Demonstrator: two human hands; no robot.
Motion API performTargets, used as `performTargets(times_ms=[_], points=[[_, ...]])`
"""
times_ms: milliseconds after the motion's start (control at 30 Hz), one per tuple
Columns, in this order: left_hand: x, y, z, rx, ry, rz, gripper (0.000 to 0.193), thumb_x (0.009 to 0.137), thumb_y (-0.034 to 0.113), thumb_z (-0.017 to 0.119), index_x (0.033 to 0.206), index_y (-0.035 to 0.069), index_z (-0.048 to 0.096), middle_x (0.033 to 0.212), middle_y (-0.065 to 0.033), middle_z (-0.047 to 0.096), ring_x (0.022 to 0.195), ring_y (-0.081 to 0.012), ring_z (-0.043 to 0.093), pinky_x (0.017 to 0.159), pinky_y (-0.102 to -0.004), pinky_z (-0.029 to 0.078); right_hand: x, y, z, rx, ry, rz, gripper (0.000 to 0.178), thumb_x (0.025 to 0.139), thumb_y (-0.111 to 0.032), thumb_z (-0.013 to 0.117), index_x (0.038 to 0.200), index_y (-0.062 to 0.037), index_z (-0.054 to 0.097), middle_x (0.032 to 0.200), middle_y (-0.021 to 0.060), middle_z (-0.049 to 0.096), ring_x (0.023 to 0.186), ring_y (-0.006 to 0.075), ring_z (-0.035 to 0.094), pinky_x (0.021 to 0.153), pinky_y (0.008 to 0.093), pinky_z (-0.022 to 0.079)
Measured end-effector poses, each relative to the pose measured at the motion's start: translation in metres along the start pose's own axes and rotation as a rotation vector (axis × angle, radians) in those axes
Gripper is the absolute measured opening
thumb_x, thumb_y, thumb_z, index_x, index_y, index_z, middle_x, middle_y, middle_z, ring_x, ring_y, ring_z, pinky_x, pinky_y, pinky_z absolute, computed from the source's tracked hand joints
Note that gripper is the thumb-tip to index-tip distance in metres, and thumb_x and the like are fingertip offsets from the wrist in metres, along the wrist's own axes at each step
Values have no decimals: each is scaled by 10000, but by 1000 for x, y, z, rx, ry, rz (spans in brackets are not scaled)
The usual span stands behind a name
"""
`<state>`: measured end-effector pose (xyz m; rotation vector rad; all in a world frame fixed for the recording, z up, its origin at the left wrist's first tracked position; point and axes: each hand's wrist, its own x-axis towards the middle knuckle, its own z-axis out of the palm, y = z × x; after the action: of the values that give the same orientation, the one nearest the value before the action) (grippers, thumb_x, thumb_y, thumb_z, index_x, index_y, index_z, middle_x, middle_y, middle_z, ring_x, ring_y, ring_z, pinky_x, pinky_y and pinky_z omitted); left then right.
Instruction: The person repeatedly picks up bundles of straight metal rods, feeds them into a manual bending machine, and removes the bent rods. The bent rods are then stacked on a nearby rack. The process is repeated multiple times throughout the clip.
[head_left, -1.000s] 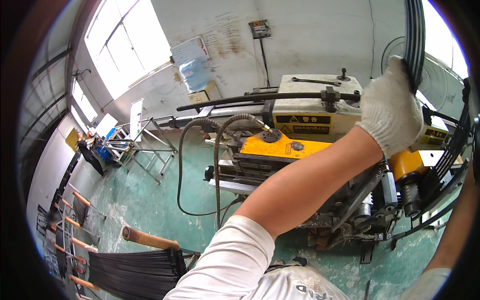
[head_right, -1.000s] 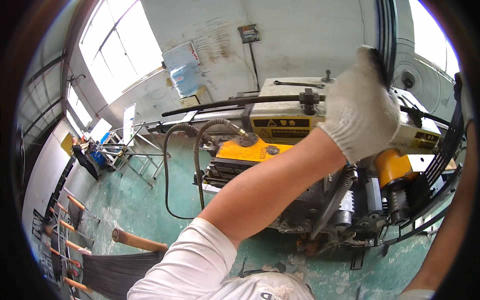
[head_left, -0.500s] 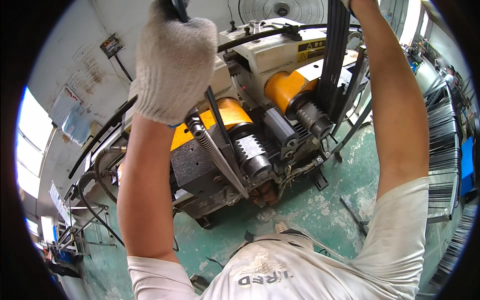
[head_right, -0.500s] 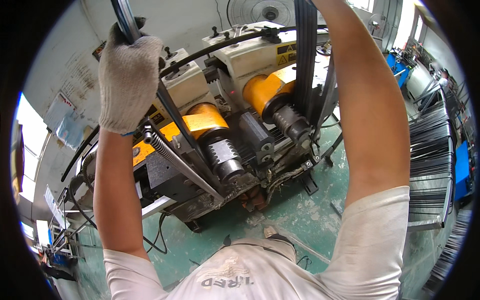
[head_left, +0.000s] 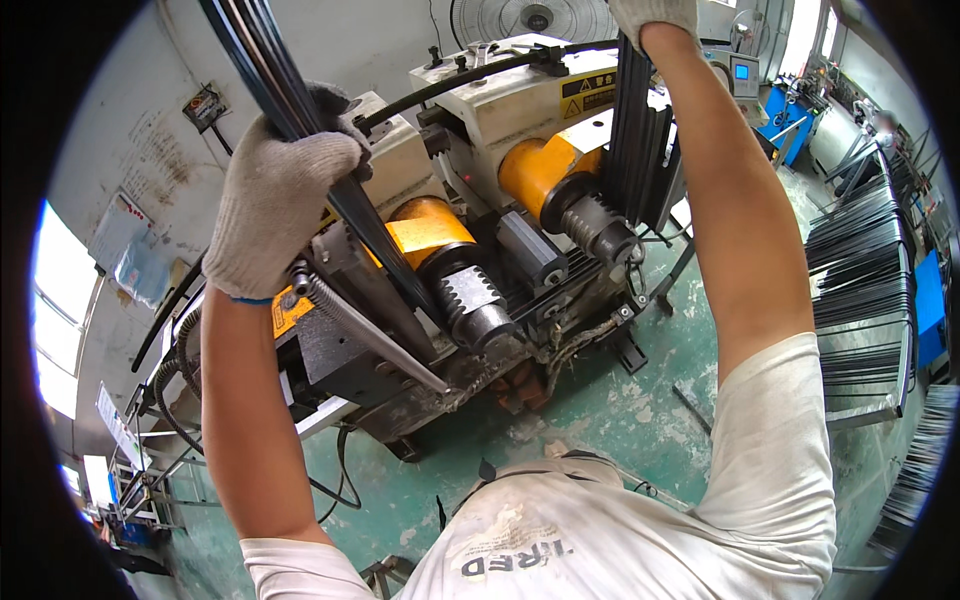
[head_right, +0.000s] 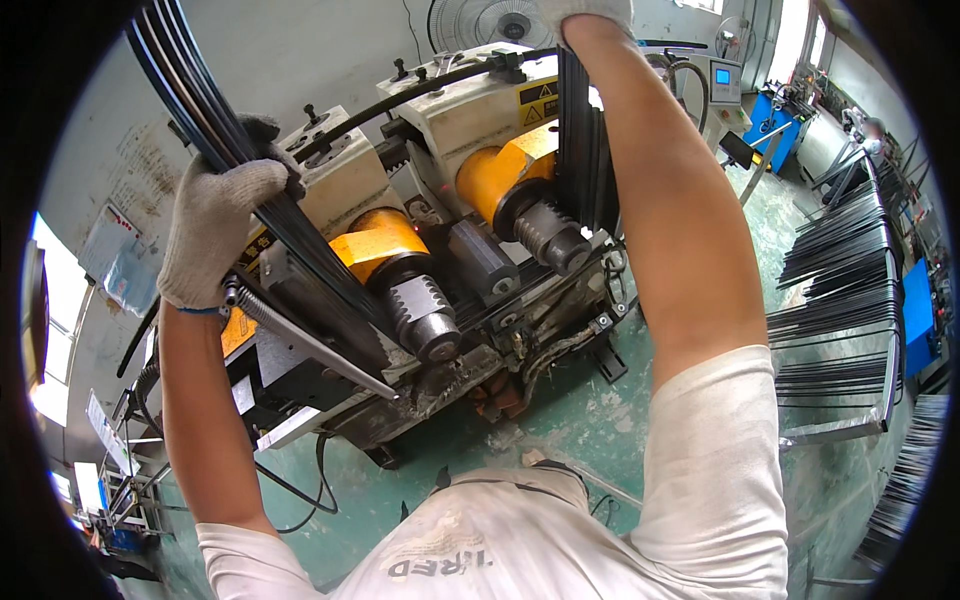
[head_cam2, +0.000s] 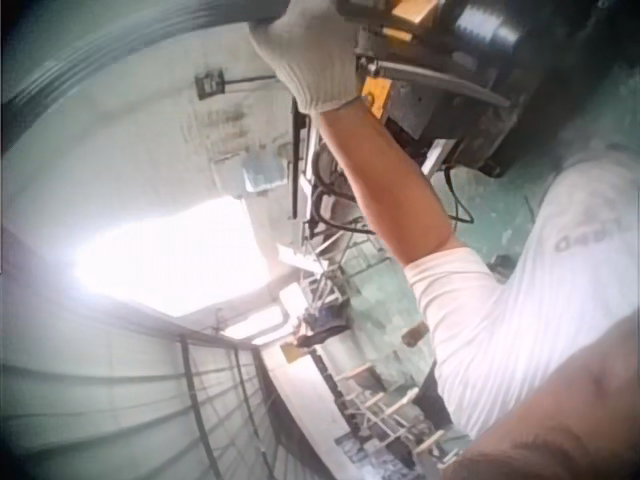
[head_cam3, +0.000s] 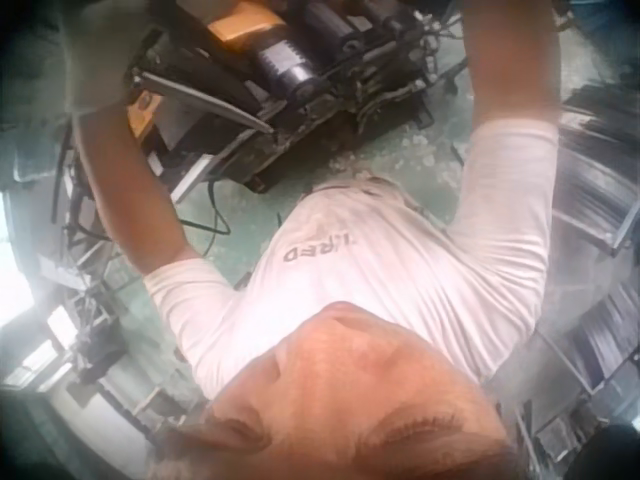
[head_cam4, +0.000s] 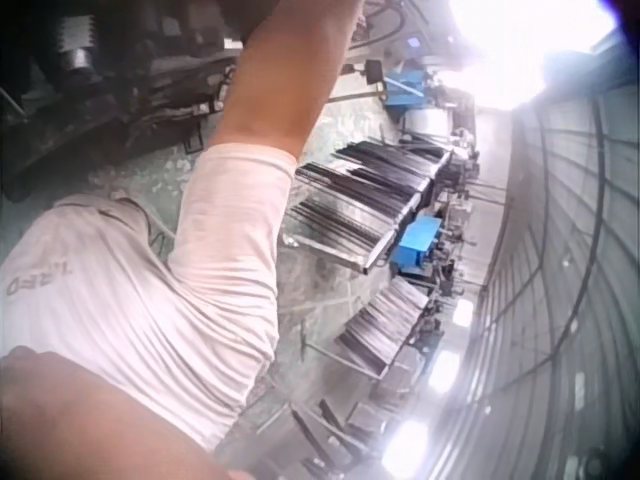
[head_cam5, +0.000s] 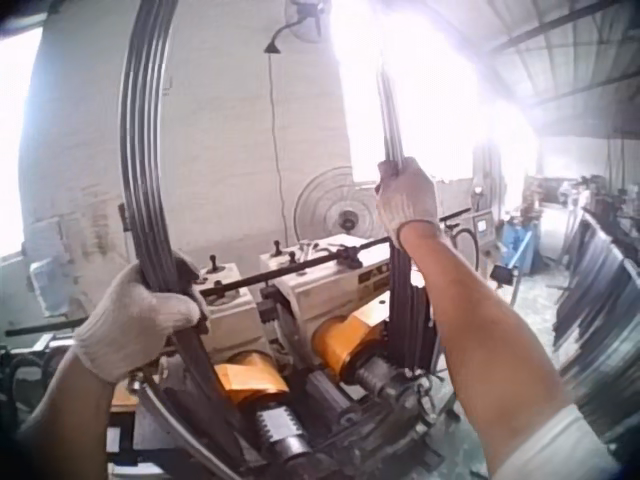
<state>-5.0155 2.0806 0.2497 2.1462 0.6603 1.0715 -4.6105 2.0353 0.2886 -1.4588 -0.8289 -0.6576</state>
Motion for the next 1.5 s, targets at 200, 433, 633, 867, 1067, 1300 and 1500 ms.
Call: performTargets(times_ms=[200, 433, 633, 867, 1067, 1300, 1500], points=[[9, -34, -32, 257, -200, 262, 184, 1001, 88, 822, 1183, 85, 801, 1084, -42, 828, 1002, -173, 827, 950, -314, 701, -40, 3, -1, -32, 107, -82, 341, 1127, -326, 631, 1142, 0, 729, 891, 218, 797, 911, 442, 788, 832, 548, 605], [5, -27, -26, 83, -135, 33, 396, 1031, 267, 860, 1306, 1, 755, 1120, -88, 832, 1012, -172, 839, 916, -328, 708, -304, 64, -100, 289, 199, 253, 118, 1072, -68, 797, 1135, 8, 733, 1040, 69, 746, 952, 131, 682, 802, 281, 566], [-6, -41, -52, 277, -116, -44, 548, 976, 298, 892, 1406, 6, 718, 1138, -117, 842, 1051, -229, 846, 998, -408, 692, -452, 131, -101, 508, -294, 1163, 288, 1123, -172, 733, 1350, 5, 722, 1268, 92, 744, 1138, 197, 689, 1036, 350, 553], [-5, -7, -22, 110, -147, -104, 536, 1018, 338, 842, 1425, 6, 740, 1121, -93, 860, 1073, -222, 847, 1027, -392, 680, -438, 162, -33, 1066, -363, 1282, 507, 1101, -278, 775, 1523, -29, 645, 1482, 111, 690, 1278, 243, 681, 1077, 397, 553], [-11, -16, -36, 278, -160, -86, 607, 1025, 372, 846, 1480, 16, 663, 1152, -129, 846, 1130, -273, 845, 1035, -440, 701, -445, 164, -16, 775, -569, 1239, 697, 995, -175, 832, 1634, -94, 565, 1436, 118, 747, 1276, 283, 722, 1120, 425, 564], [20, -20, -48, 912, -475, 788, 386, 1106, 87, 686, 1485, 158, 691, 1334, -93, 839, 1117, -265, 857, 999, -364, 718, -514, 274, 11, 551, -707, 834, 915, 826, -141, 871, 1671, -111, 522, 1432, 147, 760, 1353, 341, 711, 1212, 432, 530], [-25, -3, -50, 1041, -163, 847, 169, 1026, 144, 780, 1190, 161, 815, 1012, -39, 814, 994, -262, 829, 919, -373, 692, -449, 166, -32, 806, -458, 1404, 422, 1112, -234, 719, 1483, -34, 699, 1351, 100, 765, 1130, 260, 750, 996, 419, 609]])
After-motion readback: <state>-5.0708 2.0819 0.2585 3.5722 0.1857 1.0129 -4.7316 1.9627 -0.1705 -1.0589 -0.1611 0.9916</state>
